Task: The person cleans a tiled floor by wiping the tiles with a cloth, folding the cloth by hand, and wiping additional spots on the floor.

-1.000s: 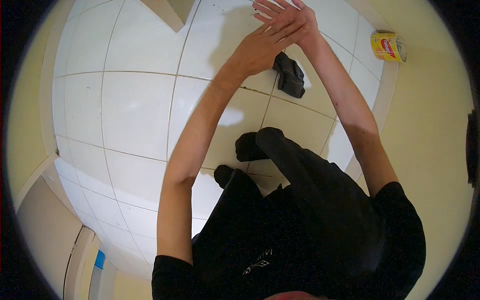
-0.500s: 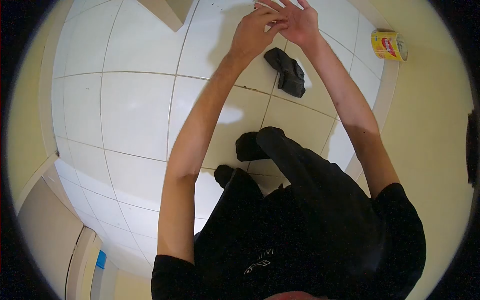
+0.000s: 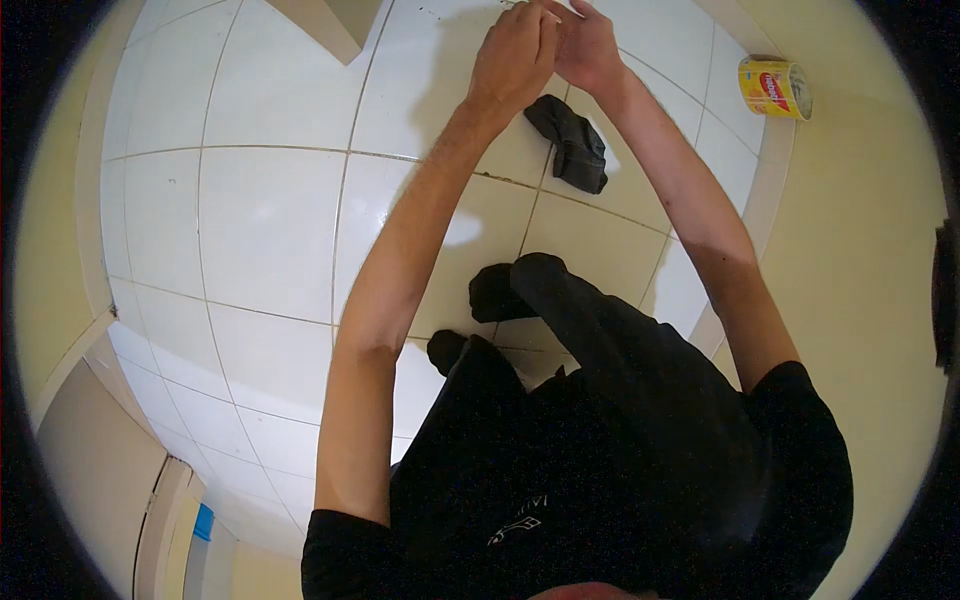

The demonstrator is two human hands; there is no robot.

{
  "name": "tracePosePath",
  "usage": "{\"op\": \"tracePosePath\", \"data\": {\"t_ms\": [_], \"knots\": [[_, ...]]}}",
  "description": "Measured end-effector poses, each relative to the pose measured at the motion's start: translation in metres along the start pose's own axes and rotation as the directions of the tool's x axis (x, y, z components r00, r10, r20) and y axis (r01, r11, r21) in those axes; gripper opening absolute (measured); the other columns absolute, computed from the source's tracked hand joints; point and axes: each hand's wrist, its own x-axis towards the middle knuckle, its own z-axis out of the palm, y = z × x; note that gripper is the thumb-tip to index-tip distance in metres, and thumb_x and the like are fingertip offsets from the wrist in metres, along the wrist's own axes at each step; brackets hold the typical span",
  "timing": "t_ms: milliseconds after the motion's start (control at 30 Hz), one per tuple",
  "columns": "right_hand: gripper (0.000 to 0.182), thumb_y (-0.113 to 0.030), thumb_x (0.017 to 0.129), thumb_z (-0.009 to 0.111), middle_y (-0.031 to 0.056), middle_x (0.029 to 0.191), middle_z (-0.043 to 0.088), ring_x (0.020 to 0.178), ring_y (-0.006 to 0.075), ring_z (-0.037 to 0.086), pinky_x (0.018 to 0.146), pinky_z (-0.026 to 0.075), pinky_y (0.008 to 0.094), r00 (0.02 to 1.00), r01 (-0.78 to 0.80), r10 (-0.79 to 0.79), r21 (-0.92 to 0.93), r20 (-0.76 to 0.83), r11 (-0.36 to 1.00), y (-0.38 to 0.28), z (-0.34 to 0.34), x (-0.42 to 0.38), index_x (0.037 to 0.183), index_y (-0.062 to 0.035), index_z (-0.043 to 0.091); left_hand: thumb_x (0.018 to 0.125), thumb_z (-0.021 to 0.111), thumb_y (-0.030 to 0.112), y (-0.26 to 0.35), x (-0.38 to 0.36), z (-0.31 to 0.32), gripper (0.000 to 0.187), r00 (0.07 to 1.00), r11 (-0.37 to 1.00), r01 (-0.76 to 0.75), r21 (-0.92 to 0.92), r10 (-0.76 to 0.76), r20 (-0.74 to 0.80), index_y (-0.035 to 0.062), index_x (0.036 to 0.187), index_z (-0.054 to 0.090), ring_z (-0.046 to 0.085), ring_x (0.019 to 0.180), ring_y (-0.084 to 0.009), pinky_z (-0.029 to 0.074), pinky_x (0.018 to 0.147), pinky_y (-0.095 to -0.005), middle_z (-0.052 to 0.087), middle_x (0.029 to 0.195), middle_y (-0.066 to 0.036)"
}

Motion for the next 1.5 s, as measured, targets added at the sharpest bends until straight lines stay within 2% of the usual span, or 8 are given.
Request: {"op": "tracePosePath", "data": {"t_ms": [100, 200, 467, 567, 700, 767, 1067, 1500], "knots": [[0.07, -0.05, 0.111, 0.03, 0.0214, 0.156, 0.049, 0.141, 0.036, 0.05, 0.12, 0.038, 0.0519, 0.719, -0.054, -0.097, 0.195, 0.688, 0.979, 0.028, -0.116, 0.069, 0.158, 0.0, 0.036, 0.107, 0.053, 0.018, 0.021, -0.004, -0.013, 0.027, 0.989, 0.979, -0.069, -0.19, 0.092, 0.117, 0.0062, 0.131, 0.059, 0.057, 0.131, -0.0371, 0.045, 0.113, -0.0508, 0.061, 0.139, -0.015], [0.062, -0.042, 0.112, 0.027, 0.0226, 0.154, 0.051, 0.143, 0.038, 0.049, 0.121, 0.037, 0.0497, 1.0, 0.006, -0.005, -0.028, 0.013, 1.0, 0.017, -0.034, 0.011, 0.152, 0.001, 0.047, 0.106, 0.054, 0.023, 0.029, -0.008, -0.015, 0.043, 0.866, 0.879, -0.474, -0.058, 0.477, 0.152, 0.0078, 0.146, 0.052, 0.049, 0.141, -0.0365, 0.037, 0.119, -0.0511, 0.053, 0.154, -0.014], [0.039, -0.03, 0.108, 0.045, 0.0154, 0.133, 0.065, 0.116, 0.0301, 0.061, 0.1, 0.05, 0.0482, 0.976, -0.206, 0.193, -0.145, -0.1, 0.968, 0.008, 0.044, -0.02, 0.128, -0.0017, 0.063, 0.106, 0.054, 0.039, -0.045, -0.02, -0.003, 0.062, 0.961, 0.937, 0.044, 0.347, 0.055, -0.27, 0.0106, 0.159, 0.042, 0.034, 0.153, -0.0365, 0.026, 0.125, -0.0534, 0.037, 0.166, -0.015], [0.041, -0.027, 0.109, 0.043, 0.0166, 0.139, 0.063, 0.125, 0.0308, 0.06, 0.107, 0.048, 0.0473, 0.997, -0.068, 0.052, -0.312, -0.059, 0.948, 0.016, 0.045, -0.028, 0.134, 0.0002, 0.06, 0.107, 0.053, 0.04, -0.017, -0.02, -0.027, 0.06, 0.926, 0.891, -0.366, 0.268, 0.378, 0.008, 0.01, 0.158, 0.044, 0.035, 0.153, -0.0347, 0.026, 0.125, -0.0544, 0.037, 0.166, -0.015], [0.036, -0.021, 0.108, 0.049, 0.0161, 0.135, 0.066, 0.118, 0.0295, 0.065, 0.101, 0.052, 0.0421, 0.838, 0.524, -0.314, -0.817, 0.446, 0.242, -0.011, 0.046, -0.069, 0.133, 0.0001, 0.064, 0.104, 0.06, 0.03, 0.008, -0.027, -0.036, 0.054, 0.955, 0.933, -0.284, 0.221, 0.255, 0.152, 0.0124, 0.154, 0.05, 0.047, 0.143, -0.0359, 0.035, 0.12, -0.0548, 0.05, 0.157, -0.013], [0.029, -0.017, 0.104, 0.059, 0.0153, 0.125, 0.073, 0.105, 0.0291, 0.072, 0.092, 0.057, 0.0417, 0.946, 0.295, -0.321, -0.311, -0.036, 0.904, -0.023, 0.063, -0.09, 0.127, -0.0038, 0.069, 0.103, 0.063, 0.025, -0.009, -0.032, -0.047, 0.05, 0.989, 0.951, -0.106, 0.292, 0.069, 0.134, 0.0128, 0.15, 0.054, 0.058, 0.132, -0.038, 0.042, 0.115, -0.0532, 0.061, 0.147, -0.012], [0.059, -0.022, 0.099, 0.066, 0.0255, 0.134, 0.059, 0.111, 0.0393, 0.063, 0.096, 0.051, 0.0509, 0.925, 0.039, -0.288, -0.814, 0.248, -0.579, 0.068, -0.012, -0.162, 0.154, -0.0129, 0.048, 0.109, 0.052, 0.008, -0.041, -0.121, -0.122, 0.03, 0.912, 0.897, 0.406, -0.175, -0.41, 0.013, 0.006, 0.134, 0.067, 0.068, 0.091, -0.0141, 0.056, 0.081, -0.0299, 0.075, 0.112, -0.009], [0.066, -0.013, 0.086, 0.07, 0.0162, 0.133, 0.06, 0.102, 0.0356, 0.069, 0.075, 0.062, 0.0457, 0.88, 0.294, -0.236, -0.863, 0.412, -0.411, 0.097, -0.013, -0.175, 0.15, -0.0226, 0.056, 0.1, 0.052, -0.006, -0.078, -0.218, -0.151, 0.031, 0.857, 0.967, 0.185, 0.178, -0.07, -0.511, 0.0005, 0.127, 0.066, 0.063, 0.107, -0.0272, 0.054, 0.092, -0.0365, 0.062, 0.121, -0.015]]}}
